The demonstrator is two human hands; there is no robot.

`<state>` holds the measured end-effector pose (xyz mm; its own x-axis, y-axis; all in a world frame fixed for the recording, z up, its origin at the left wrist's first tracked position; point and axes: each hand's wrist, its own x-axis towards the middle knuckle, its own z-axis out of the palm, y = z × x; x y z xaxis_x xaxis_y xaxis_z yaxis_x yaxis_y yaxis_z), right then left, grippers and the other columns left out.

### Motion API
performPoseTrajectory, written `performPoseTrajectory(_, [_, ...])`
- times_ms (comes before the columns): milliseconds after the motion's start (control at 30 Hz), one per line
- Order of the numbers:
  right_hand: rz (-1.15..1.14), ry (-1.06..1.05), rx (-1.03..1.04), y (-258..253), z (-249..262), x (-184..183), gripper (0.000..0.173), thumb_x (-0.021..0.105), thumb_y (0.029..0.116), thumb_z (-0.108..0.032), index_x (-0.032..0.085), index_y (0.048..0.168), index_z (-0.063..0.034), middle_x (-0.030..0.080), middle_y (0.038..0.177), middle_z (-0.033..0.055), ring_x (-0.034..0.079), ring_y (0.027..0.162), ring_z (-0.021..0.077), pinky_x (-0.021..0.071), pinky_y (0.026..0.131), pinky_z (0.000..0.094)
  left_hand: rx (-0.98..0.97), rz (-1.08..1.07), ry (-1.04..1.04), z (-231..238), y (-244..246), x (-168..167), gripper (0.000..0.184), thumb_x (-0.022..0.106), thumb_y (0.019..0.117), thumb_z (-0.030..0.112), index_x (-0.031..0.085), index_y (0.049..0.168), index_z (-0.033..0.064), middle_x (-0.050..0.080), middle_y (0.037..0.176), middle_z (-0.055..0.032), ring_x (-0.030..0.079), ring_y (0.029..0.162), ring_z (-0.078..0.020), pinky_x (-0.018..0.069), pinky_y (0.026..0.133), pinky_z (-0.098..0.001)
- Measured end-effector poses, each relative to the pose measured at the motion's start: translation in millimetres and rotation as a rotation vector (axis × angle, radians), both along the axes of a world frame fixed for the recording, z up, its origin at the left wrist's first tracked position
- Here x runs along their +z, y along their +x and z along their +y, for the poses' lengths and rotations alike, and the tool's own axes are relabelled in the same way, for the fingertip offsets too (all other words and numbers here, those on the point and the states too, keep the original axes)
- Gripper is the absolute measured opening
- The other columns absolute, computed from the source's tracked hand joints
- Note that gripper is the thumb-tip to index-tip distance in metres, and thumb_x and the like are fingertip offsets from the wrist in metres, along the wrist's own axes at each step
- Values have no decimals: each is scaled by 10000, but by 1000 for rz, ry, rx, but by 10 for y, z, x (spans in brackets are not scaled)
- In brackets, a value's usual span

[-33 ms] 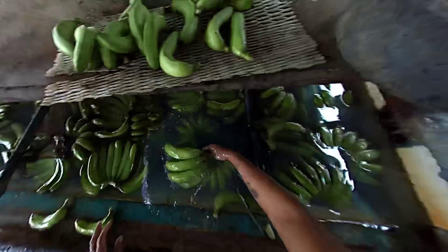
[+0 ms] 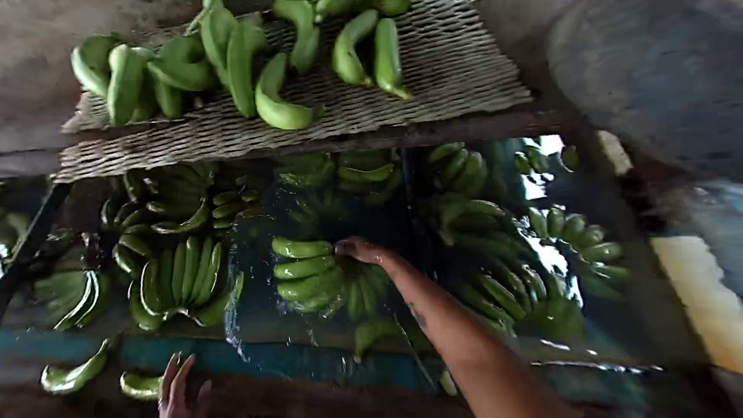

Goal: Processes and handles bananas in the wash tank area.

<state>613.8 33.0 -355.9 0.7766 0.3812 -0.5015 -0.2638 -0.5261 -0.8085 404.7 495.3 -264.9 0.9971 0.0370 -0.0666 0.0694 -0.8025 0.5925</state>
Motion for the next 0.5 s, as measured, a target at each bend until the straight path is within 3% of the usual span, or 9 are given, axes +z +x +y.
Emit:
performPoseTrajectory(67, [45, -44, -161, -20, -132, -18, 611, 307, 1129, -408, 464, 1493, 57, 449, 1559, 256, 395, 1489, 340, 248, 1257, 504, -142, -29, 39, -234, 593, -100, 525, 628, 943, 220, 565, 1390, -48, 386, 1554, -327, 392, 1443, -477, 364, 1167, -575])
performPoseTrajectory(133, [78, -116, -246, -23, -159, -139, 642, 283, 1125, -450, 473, 1492, 43, 473, 1538, 259, 423, 1466, 356, 283, 1236, 522, -198, -30, 115, -297, 1256, -198, 538, 629, 940, 243, 566, 1414, -4, 390, 1572, -288, 402, 1437, -482, 370, 1142, -626])
performPoseTrajectory(200, [182, -186, -295, 20, -174, -165, 661, 269, 1120, -488, 491, 1477, 21, 510, 1492, 267, 479, 1412, 366, 337, 1192, 535, -163, 62, 172, -170, 1896, -269, 599, 686, 952, 259, 512, 1469, 12, 324, 1611, -283, 340, 1469, -490, 321, 1168, -648])
performPoseTrajectory(333, [209, -200, -369, 97, -278, -370, 447, 400, 1123, -211, 490, 1459, 70, 512, 1485, 273, 485, 1400, 340, 349, 1193, 456, -290, 287, 286, 565, 2354, -528, 941, 824, 820, 410, 381, 1575, 63, 183, 1668, -280, 118, 1553, -480, 114, 1213, -706])
performPoseTrajectory(367, [207, -230, -386, 158, -288, -429, 427, 417, 1119, -189, 513, 1424, 93, 535, 1447, 292, 512, 1363, 357, 369, 1168, 464, -328, 280, 295, 744, 2390, -582, 950, 812, 810, 447, 392, 1569, 59, 167, 1669, -288, 106, 1551, -490, 103, 1210, -708])
performPoseTrajectory(433, [181, -315, -376, 200, -345, -696, 414, 424, 1114, -198, 536, 1401, 79, 570, 1386, 300, 555, 1299, 381, 417, 1122, 504, -334, 212, 286, 950, 2542, -646, 894, 687, 883, 517, 388, 1558, 12, 188, 1653, -313, 133, 1539, -512, 144, 1214, -698])
performPoseTrajectory(500, [127, -454, -277, 223, -308, -704, 412, 430, 1102, -151, 509, 1447, 59, 549, 1414, 325, 522, 1340, 450, 383, 1139, 582, -246, 153, 238, 785, 2864, -595, 752, 547, 1000, 448, 368, 1552, -29, 223, 1649, -298, 184, 1540, -475, 203, 1230, -630])
